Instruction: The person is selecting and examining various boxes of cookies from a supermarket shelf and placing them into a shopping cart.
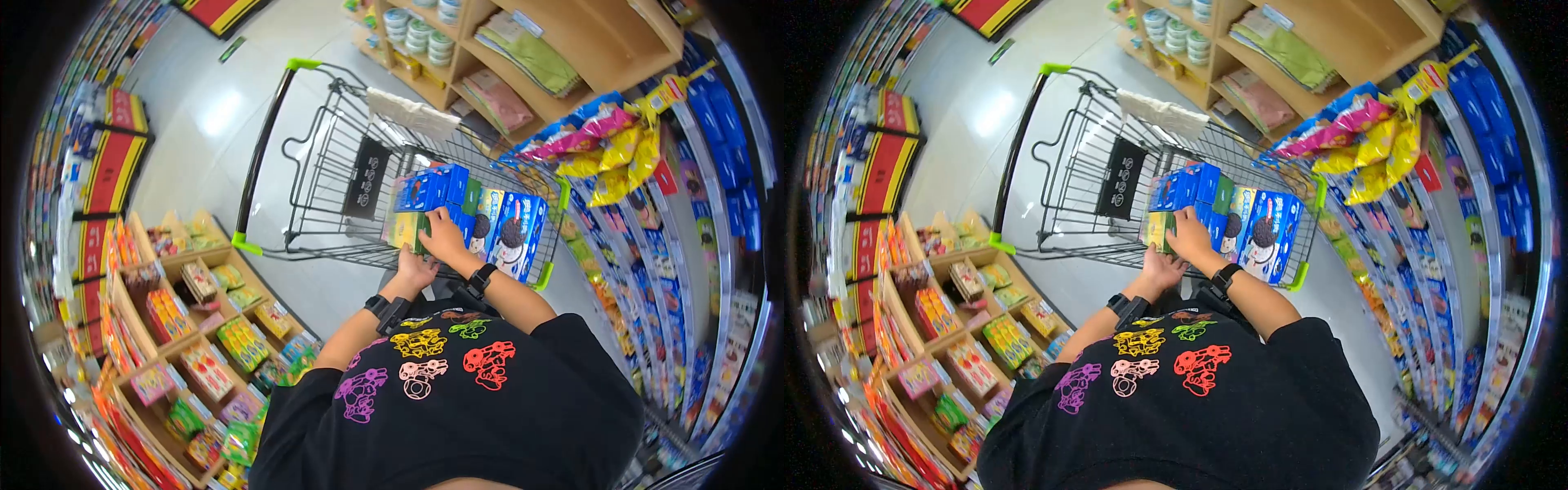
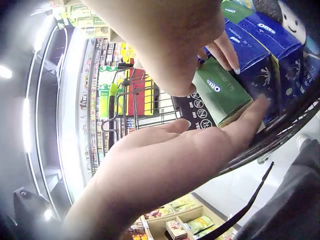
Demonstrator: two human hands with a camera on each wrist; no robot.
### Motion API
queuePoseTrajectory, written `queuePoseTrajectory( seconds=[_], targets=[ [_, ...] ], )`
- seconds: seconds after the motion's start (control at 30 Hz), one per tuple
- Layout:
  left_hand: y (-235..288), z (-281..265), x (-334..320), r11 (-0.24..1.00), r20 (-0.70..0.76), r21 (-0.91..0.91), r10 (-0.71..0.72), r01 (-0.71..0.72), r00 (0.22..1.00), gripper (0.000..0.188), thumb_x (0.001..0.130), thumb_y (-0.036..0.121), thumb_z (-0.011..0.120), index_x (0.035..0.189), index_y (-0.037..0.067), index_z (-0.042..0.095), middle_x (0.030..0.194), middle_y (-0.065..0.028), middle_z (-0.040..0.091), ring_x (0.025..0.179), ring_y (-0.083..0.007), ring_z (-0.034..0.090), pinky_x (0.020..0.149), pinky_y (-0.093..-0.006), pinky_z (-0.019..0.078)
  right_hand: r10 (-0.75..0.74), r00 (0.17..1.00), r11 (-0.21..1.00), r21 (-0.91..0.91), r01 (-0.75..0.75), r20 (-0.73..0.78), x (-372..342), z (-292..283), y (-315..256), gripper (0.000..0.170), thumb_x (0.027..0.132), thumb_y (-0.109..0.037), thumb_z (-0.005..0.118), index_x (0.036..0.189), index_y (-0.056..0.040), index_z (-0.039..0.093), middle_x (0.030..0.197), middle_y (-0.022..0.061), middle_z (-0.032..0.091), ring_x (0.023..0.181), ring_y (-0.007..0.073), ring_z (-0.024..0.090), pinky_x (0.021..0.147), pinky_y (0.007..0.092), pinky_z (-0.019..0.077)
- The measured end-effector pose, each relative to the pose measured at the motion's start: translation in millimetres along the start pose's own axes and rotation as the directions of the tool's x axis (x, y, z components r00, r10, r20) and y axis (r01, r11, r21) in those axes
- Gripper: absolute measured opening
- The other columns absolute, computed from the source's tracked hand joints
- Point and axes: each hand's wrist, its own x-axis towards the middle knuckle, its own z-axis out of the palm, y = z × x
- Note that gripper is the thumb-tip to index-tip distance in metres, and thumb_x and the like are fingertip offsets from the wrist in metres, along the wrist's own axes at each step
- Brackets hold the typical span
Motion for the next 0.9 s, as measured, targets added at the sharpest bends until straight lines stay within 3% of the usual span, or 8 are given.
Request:
queuePoseTrajectory(
  seconds=[0.17,0.3,0.5,0.63,0.7,0.77,0.83,0.9],
  targets=[
    [9,4,-10,0.994,0.004,0.040,-0.098,0.098,0.995,0.064,0.085,0.055,0.025,0.130,0.010,0.027,0.133,-0.0068,0.033,0.122,-0.0256,0.031,0.099,-0.0418,0.0260,0.033,0.999,0.999,0.017,-0.033,0.001,-18,-4,-8,0.051,0.070,-0.024,0.059,0.115,-0.0049,0.043,0.113,0.0165,0.042,0.085,0.0365,0.055,0.069,0.0414,0.0476],
    [-2,16,-32,0.985,0.038,0.115,-0.134,0.129,0.990,0.057,0.084,0.053,0.030,0.129,0.016,0.032,0.133,-0.0021,0.033,0.124,-0.0210,0.029,0.100,-0.0409,0.0212,0.037,0.989,0.996,0.083,-0.025,-0.143,-39,-5,4,0.049,0.071,-0.022,0.058,0.114,-0.0028,0.045,0.113,0.0180,0.044,0.089,0.0381,0.054,0.074,0.0420,0.0464],
    [-43,53,-44,0.872,-0.055,0.347,-0.348,0.345,0.936,0.035,0.080,0.038,0.046,0.099,0.008,0.050,0.096,-0.0041,0.055,0.091,-0.0180,0.051,0.083,-0.0364,0.0378,-0.074,0.949,0.959,0.239,0.152,-0.306,-91,-60,31,0.041,0.075,-0.014,0.056,0.115,-0.0079,0.048,0.109,0.0127,0.050,0.086,0.0255,0.058,0.072,0.0338,0.0475],
    [-103,122,-106,0.720,0.512,0.655,-0.199,-0.230,0.836,0.024,0.080,0.030,0.051,0.092,0.010,0.054,0.082,0.0011,0.057,0.076,-0.0108,0.050,0.068,-0.0298,0.0369,0.246,0.858,0.704,0.692,0.161,-0.451,-164,-109,75,0.032,0.082,-0.008,0.049,0.114,-0.0048,0.047,0.101,0.0087,0.055,0.079,0.0132,0.058,0.070,0.0264,0.0472],
    [-164,162,-184,0.649,0.816,0.497,-0.123,-0.576,0.565,0.036,0.080,0.032,0.051,0.104,0.005,0.050,0.099,-0.0016,0.051,0.089,-0.0123,0.045,0.078,-0.0289,0.0345,0.365,0.762,0.590,0.766,0.256,-0.535,-214,-120,110,0.027,0.085,-0.009,0.046,0.111,-0.0034,0.048,0.094,0.0098,0.057,0.075,0.0150,0.059,0.067,0.0258,0.0481],
    [-209,187,-267,0.596,0.935,0.218,-0.354,-0.773,-0.009,0.053,0.079,0.051,0.050,0.102,0.004,0.049,0.099,-0.0065,0.043,0.093,-0.0193,0.041,0.082,-0.0309,0.0323,0.462,0.665,0.588,0.764,0.266,-0.587,-272,-129,136,0.023,0.087,-0.010,0.044,0.107,-0.0022,0.050,0.088,0.0106,0.059,0.070,0.0150,0.060,0.063,0.0240,0.0483],
    [-254,191,-323,0.836,0.757,0.017,-0.369,-0.549,-0.539,0.063,0.079,0.053,0.048,0.107,-0.003,0.049,0.103,-0.0098,0.044,0.098,-0.0202,0.043,0.084,-0.0305,0.0329,0.516,0.562,0.674,0.711,0.200,-0.647,-335,-131,155,0.021,0.088,-0.012,0.043,0.105,-0.0011,0.050,0.086,0.0104,0.059,0.067,0.0145,0.060,0.062,0.0242,0.0487],
    [-296,181,-355,0.921,0.575,0.118,-0.369,-0.372,-0.731,0.062,0.079,0.052,0.048,0.107,-0.003,0.049,0.103,-0.0100,0.044,0.098,-0.0205,0.044,0.084,-0.0306,0.0330,0.628,0.509,0.566,0.795,0.220,-0.588,-391,-122,176,0.021,0.089,-0.013,0.042,0.104,-0.0009,0.051,0.084,0.0103,0.059,0.065,0.0138,0.059,0.061,0.0243,0.0488]
  ],
)
